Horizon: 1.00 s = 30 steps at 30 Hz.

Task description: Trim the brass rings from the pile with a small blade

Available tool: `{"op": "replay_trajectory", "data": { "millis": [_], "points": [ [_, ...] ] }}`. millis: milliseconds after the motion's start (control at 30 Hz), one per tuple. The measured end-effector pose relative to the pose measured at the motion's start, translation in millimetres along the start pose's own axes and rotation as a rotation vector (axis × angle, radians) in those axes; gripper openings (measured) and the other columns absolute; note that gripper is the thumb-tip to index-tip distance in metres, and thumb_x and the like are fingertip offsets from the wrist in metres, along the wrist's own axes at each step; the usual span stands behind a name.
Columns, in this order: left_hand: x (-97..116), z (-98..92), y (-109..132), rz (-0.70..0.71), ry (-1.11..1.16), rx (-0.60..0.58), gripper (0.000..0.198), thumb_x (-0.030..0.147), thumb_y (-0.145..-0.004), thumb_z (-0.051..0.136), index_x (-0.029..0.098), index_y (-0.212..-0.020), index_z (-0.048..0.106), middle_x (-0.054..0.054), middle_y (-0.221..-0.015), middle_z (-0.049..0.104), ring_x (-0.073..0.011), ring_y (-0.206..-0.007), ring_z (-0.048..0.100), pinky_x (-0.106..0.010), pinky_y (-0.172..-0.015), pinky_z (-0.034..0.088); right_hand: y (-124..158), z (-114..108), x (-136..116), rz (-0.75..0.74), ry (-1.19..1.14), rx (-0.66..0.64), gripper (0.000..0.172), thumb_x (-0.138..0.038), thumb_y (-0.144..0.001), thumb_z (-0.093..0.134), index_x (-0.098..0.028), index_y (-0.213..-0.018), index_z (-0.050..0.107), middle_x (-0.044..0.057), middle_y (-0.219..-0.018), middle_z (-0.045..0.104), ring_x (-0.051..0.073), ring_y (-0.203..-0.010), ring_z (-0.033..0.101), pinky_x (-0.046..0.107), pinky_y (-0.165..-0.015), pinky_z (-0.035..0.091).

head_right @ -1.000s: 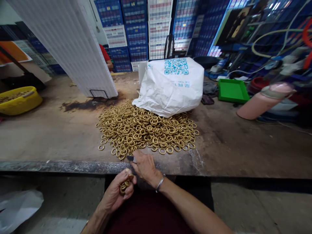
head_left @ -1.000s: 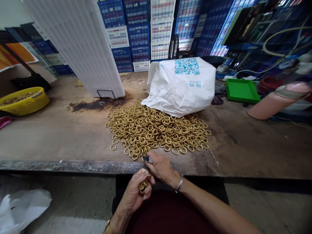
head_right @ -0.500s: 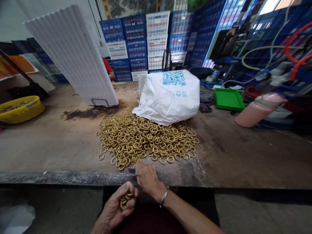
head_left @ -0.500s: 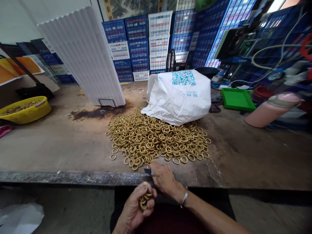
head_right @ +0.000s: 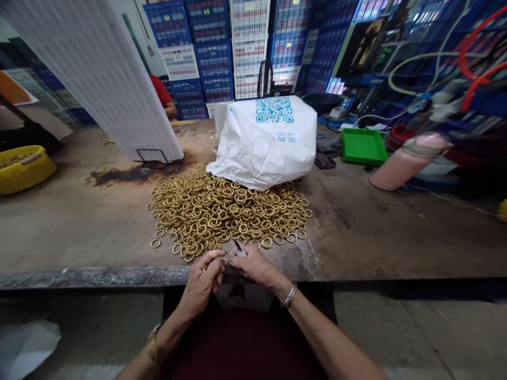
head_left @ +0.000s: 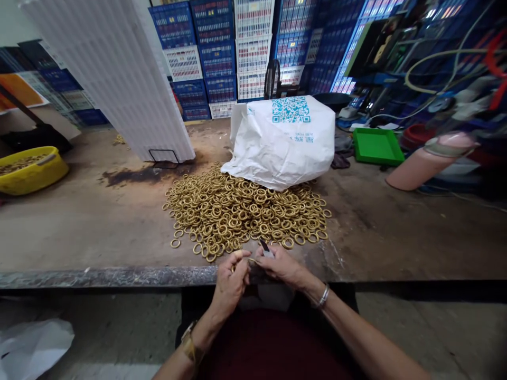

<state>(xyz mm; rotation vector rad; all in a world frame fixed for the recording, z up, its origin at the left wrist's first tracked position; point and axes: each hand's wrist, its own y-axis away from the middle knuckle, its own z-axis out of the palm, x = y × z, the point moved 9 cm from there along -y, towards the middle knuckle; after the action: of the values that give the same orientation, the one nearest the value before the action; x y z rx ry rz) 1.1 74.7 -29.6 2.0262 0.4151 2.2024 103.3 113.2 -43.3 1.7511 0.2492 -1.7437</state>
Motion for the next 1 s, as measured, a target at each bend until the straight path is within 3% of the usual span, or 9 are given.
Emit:
{"op": "replay_trajectory", "data": {
  "millis": [100,267,467,667,800,900,1000],
  "points": [
    [-5,6.6,-4,-0.042,0.025,-0.04,0.028,0.043,-0.074,0.051,0.016,-0.082,0.056,0.007,-0.048,0.045,-0.0048,-0.036,0.034,-0.016,-0.036,0.025,0,-1,1,0.007,-0.033,0.007,0.026,-0.041,-0.069,0.055,-0.018,-0.07,0.044,-0.011,-0.046,0.03,0.003,-0.036,0.023,0.017,-0.035,0.016],
    [-7,6.9,-4,-0.026,0.029,-0.028,0.025,0.041,-0.076,0.051,0.017,-0.074,0.052,0.007,-0.046,0.043,-0.0045,-0.037,0.034,-0.016,-0.037,0.025,-1,-10,-3,-0.007,0.048,0.145,0.018,-0.033,-0.07,0.053,-0.018,-0.067,0.043,-0.01,-0.047,0.034,0.003,-0.038,0.027,0.016,-0.038,0.021],
    [-6,10.0,-4,-0.03,-0.005,-0.021,0.027,0.043,-0.077,0.05,0.016,-0.072,0.05,0.007,-0.045,0.042,-0.004,-0.036,0.034,-0.015,-0.036,0.024,-3,-9,-7,-0.057,0.107,0.192,0.018,-0.034,-0.071,0.05,-0.018,-0.066,0.045,-0.008,-0.048,0.041,0.004,-0.041,0.029,0.017,-0.04,0.023],
    [-16,25.5,0,-0.217,0.215,-0.173,0.03,0.046,-0.072,0.055,0.017,-0.075,0.046,0.004,-0.06,0.051,-0.004,-0.038,0.041,-0.014,-0.032,0.022,-5,-9,-12,-0.117,0.133,0.21,0.016,-0.031,-0.068,0.051,-0.017,-0.061,0.047,-0.006,-0.05,0.043,0.006,-0.047,0.035,0.017,-0.045,0.029],
    [-14,24.0,0,-0.171,0.233,-0.165,0.03,0.045,-0.073,0.054,0.016,-0.076,0.047,0.004,-0.061,0.051,-0.0039,-0.04,0.042,-0.014,-0.034,0.025,-7,-6,-9,-0.078,0.12,0.182,0.015,-0.031,-0.071,0.048,-0.017,-0.064,0.048,-0.005,-0.051,0.047,0.006,-0.045,0.036,0.018,-0.044,0.029],
    [-12,21.5,1,-0.15,0.235,-0.128,0.03,0.045,-0.073,0.054,0.016,-0.074,0.047,0.004,-0.061,0.05,-0.004,-0.041,0.041,-0.014,-0.034,0.025,-5,-17,-11,-0.105,0.253,0.287,0.012,-0.026,-0.071,0.046,-0.018,-0.063,0.048,-0.005,-0.051,0.045,0.007,-0.046,0.036,0.019,-0.045,0.028],
    [-9,18.0,2,-0.124,0.228,-0.089,0.029,0.045,-0.074,0.053,0.017,-0.074,0.047,0.004,-0.061,0.05,-0.0043,-0.041,0.04,-0.014,-0.035,0.026,2,-21,-20,-0.199,0.545,0.358,0.012,-0.02,-0.072,0.044,-0.017,-0.062,0.05,-0.004,-0.052,0.043,0.009,-0.05,0.037,0.02,-0.049,0.028]
  ]
}}
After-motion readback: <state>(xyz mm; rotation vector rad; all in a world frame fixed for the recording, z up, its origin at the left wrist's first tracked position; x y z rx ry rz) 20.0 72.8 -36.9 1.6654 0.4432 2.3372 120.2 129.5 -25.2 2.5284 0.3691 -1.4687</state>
